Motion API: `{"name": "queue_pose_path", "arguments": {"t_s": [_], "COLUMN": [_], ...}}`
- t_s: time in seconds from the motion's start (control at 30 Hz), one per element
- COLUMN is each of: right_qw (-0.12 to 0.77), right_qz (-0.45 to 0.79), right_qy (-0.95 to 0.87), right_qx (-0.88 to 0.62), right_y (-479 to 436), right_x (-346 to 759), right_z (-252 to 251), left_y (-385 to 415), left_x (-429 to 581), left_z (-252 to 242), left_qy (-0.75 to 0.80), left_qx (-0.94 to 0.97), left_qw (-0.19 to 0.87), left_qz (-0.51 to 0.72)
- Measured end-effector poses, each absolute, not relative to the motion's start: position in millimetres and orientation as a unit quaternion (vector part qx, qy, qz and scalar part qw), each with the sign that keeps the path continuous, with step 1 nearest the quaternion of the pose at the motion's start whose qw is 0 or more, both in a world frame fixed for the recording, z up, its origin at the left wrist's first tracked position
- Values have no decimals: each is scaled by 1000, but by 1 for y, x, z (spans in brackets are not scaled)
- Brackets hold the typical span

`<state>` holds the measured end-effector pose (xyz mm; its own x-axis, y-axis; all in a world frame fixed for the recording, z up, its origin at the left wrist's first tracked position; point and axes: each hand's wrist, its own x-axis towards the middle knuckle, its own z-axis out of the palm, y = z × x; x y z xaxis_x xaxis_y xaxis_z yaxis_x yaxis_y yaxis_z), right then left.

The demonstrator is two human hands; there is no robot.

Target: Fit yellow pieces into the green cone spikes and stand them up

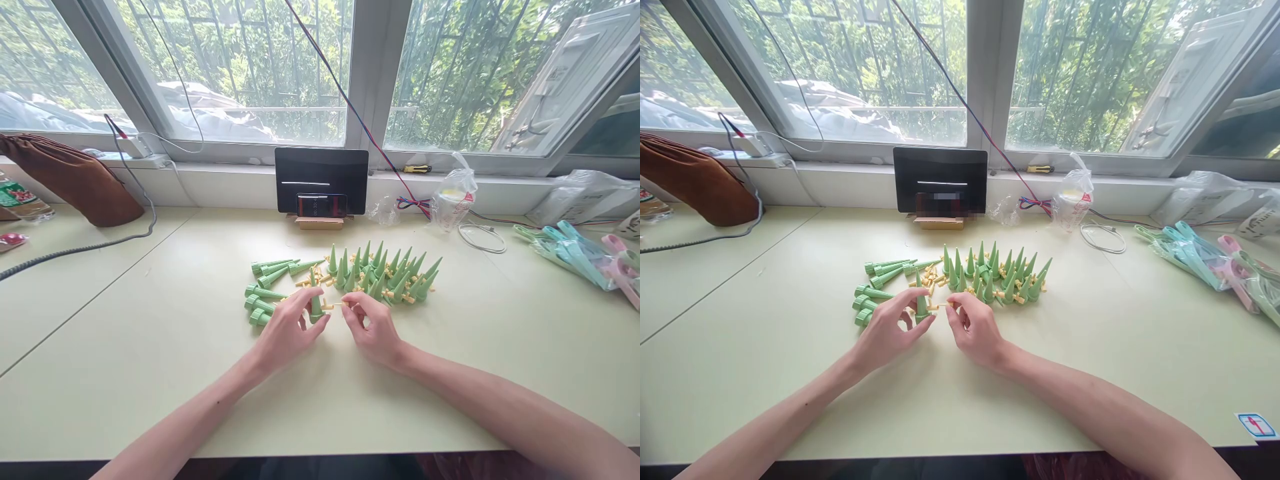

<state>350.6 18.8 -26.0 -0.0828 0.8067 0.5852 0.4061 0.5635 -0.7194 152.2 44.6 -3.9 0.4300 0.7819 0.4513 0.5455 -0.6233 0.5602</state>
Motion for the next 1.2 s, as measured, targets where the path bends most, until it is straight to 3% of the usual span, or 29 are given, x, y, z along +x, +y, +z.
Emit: {"name": "queue_pose_path", "arguments": {"t_s": [1.2], "right_qw": [493], "right_qz": [196], "right_qy": [-755], "right_qx": [-384], "right_y": [21], "right_x": [352], "right_z": [-30], "left_y": [41], "left_x": [154], "left_z": [-5], "left_qy": [428], "left_qx": [809], "left_qw": [199], "left_qz": [350]}}
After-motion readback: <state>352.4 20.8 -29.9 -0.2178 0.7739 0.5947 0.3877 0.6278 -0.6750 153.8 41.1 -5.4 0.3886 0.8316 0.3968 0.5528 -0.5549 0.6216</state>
